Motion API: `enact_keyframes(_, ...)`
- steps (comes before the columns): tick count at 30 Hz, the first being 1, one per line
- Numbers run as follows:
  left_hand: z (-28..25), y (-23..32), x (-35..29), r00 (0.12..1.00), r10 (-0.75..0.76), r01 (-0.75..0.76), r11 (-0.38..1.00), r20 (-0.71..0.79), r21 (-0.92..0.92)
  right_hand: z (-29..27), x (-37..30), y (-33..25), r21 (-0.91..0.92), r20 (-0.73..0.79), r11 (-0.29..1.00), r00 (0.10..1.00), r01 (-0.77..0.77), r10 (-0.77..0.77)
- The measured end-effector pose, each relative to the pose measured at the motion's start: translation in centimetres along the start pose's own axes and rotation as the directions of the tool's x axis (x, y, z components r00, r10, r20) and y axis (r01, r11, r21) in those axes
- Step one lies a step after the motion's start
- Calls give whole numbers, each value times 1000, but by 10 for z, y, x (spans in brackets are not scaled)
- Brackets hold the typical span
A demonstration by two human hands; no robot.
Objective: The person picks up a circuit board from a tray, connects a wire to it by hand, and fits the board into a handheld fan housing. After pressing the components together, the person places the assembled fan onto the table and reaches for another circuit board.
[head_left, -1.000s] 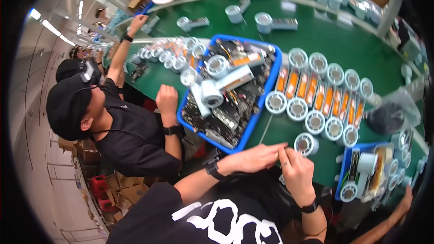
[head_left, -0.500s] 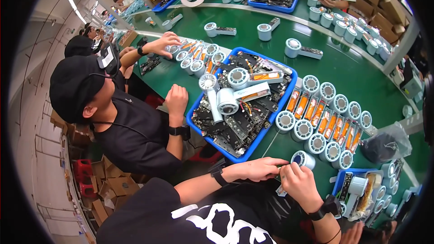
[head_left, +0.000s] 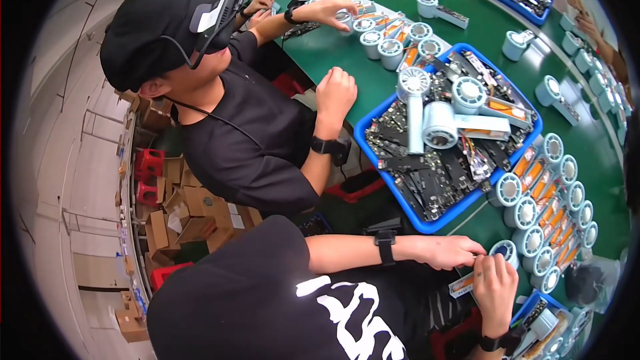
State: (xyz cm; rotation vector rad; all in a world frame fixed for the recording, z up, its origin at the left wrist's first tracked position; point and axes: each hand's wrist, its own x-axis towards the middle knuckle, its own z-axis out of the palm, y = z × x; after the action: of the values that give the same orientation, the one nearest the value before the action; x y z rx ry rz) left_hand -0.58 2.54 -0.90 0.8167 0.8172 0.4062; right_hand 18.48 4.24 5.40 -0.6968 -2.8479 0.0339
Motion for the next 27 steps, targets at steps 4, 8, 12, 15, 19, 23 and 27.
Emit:
enact_keyframes(4, 2, -30, 24, 956, 289, -283, 953, -47, 104, -5, 10, -3, -42, 1, 998, 998, -56, 56)
enact_keyframes(8, 7, -31, 13, 825, 555, -527, 824, -107, 207, -1, 8, -17, 18, 19, 964, 964, -265, 264)
enact_keyframes(12, 17, -5, -8, 884, 450, -446, 893, -130, 56, 16, -11, -26, -26, -66, 900, 899, -436, 434)
enact_keyframes(15, 19, -9, -10, 824, 527, -525, 848, -207, 69, 22, -14, -35, 30, -91, 814, 810, -579, 579)
enact_keyframes(19, 20, -16, -5, 850, 490, -494, 869, -192, 32, 35, -16, -39, 92, -164, 770, 753, -631, 637)
enact_keyframes(23, 29, -31, 11, 743, 628, -631, 772, -232, 70, 38, -23, -48, 126, -218, 717, 686, -686, 694)
enact_keyframes(27, 14, -18, -5, 769, 568, -517, 822, -291, 237, 50, -2, -56, 258, -262, 671, 618, -695, 741)
